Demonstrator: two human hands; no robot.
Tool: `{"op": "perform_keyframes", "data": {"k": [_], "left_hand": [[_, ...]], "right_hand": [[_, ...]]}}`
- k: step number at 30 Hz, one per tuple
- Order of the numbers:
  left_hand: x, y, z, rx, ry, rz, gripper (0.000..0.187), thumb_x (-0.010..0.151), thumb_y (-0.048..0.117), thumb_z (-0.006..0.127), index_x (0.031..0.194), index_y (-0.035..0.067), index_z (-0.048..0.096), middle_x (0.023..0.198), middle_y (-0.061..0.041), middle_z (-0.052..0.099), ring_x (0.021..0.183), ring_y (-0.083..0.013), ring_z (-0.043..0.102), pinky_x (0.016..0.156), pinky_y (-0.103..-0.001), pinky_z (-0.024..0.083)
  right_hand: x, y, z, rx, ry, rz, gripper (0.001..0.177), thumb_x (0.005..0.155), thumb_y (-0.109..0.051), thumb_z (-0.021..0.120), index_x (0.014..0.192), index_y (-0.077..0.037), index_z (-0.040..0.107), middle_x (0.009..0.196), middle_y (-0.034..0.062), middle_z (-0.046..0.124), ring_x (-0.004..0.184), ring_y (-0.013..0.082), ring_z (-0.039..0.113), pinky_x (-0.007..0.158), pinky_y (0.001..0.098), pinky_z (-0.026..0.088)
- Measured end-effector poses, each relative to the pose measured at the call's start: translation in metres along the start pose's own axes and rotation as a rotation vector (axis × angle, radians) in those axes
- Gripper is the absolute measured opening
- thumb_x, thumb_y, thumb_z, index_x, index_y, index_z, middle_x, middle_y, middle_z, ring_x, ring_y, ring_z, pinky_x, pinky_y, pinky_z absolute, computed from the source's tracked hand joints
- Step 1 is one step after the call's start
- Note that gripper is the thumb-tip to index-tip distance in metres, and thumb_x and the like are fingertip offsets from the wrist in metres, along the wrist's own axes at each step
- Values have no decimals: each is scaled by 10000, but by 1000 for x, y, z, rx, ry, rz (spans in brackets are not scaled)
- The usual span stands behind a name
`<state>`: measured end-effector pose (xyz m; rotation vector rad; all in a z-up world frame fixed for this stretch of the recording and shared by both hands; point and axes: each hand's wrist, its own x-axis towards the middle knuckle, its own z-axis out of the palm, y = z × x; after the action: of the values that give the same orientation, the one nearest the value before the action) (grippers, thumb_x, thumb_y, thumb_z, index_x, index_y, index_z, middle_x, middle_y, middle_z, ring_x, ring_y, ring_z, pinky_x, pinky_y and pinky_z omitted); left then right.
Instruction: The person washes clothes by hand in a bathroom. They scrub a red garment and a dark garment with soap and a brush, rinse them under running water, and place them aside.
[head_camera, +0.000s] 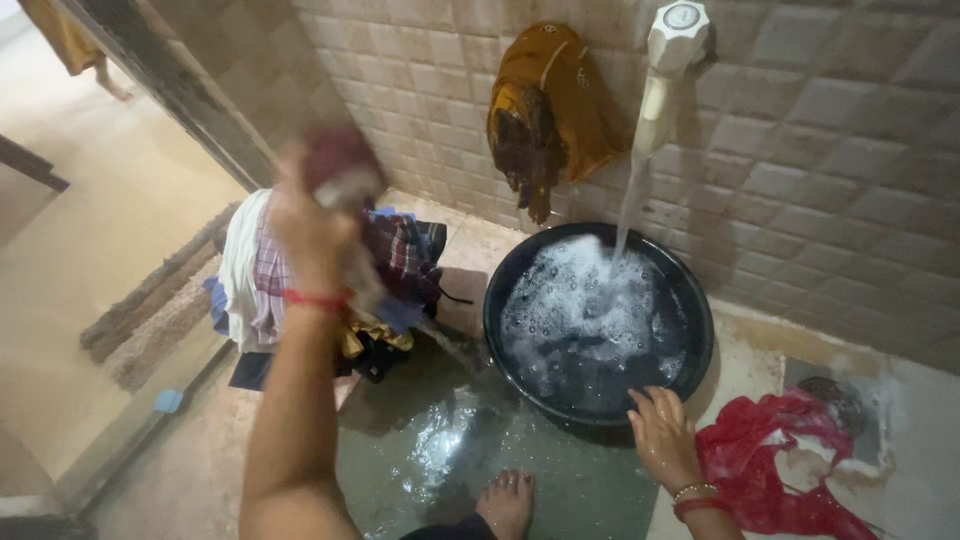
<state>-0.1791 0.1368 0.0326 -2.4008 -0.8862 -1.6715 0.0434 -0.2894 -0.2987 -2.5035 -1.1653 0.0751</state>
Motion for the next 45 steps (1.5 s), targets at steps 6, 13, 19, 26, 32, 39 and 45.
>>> {"op": "perform_keyframes", "data": {"k": [6, 13, 19, 26, 32, 39, 45], "left_hand": [[34, -97, 28, 582, -408, -418, 848, 835, 523, 704, 1581, 257, 402, 1451, -317, 470, 1316, -538, 448, 1028, -785, 253], [6, -118, 44, 498, -243, -134, 578, 987, 389, 669, 1401, -6, 587, 1248, -299, 654, 1168, -508, 569, 888, -699, 445], [-84, 28, 93, -144, -348, 492, 93, 924, 129, 684, 987, 85, 633, 1078, -157, 665, 1042, -380, 644, 932, -453, 520], [-271, 62, 202, -186, -1018, 225, 392, 783, 328, 787, 1099, 101, 743, 1095, -221, 688, 1006, -445, 651, 857, -519, 530], [-379, 89, 257, -208, -1646, -748, 340, 943, 378, 673, 1148, 109, 711, 1120, -283, 706, 883, -351, 636, 912, -589, 552], [-369, 254, 194, -1040, -1655, -471, 312, 921, 294, 670, 1110, 55, 741, 1111, -140, 729, 1045, -331, 686, 954, -431, 551], [-406, 293, 180, -647, -1707, 689, 480, 872, 177, 633, 1335, 65, 573, 1356, -177, 557, 1233, -380, 563, 1070, -425, 458]], "right_hand": [[4, -9, -10, 68, 25, -34, 363, 968, -317, 530, 1289, -176, 625, 1402, 86, 523, 1397, 292, 408, 1044, 535, 419], [-5, -15, -17, 55, -96, 59, 360, 978, -289, 559, 1306, -153, 618, 1476, 136, 445, 1424, 322, 336, 1023, 568, 361], [-4, -18, -17, 146, 22, -31, 386, 1014, -314, 541, 1355, -140, 590, 1537, 154, 427, 1486, 372, 307, 1140, 523, 350], [-54, 48, -1, 52, 151, 315, 613, 989, -328, 578, 1547, -127, 424, 1592, 184, 362, 1482, 367, 303, 1198, 534, 280], [-119, 119, -4, -114, -327, 588, 620, 955, -472, 484, 1544, -314, 373, 1687, 125, 151, 1540, 312, 124, 1146, 635, 168], [-131, 172, 34, 184, 85, 575, 471, 1009, -490, 527, 1431, -282, 547, 1468, 42, 445, 1385, 222, 370, 1173, 553, 320], [-209, 259, -5, -655, 493, 1155, 693, 729, -394, 778, 1375, -195, 628, 1312, 320, 560, 1210, 477, 476, 936, 650, 351]]}}
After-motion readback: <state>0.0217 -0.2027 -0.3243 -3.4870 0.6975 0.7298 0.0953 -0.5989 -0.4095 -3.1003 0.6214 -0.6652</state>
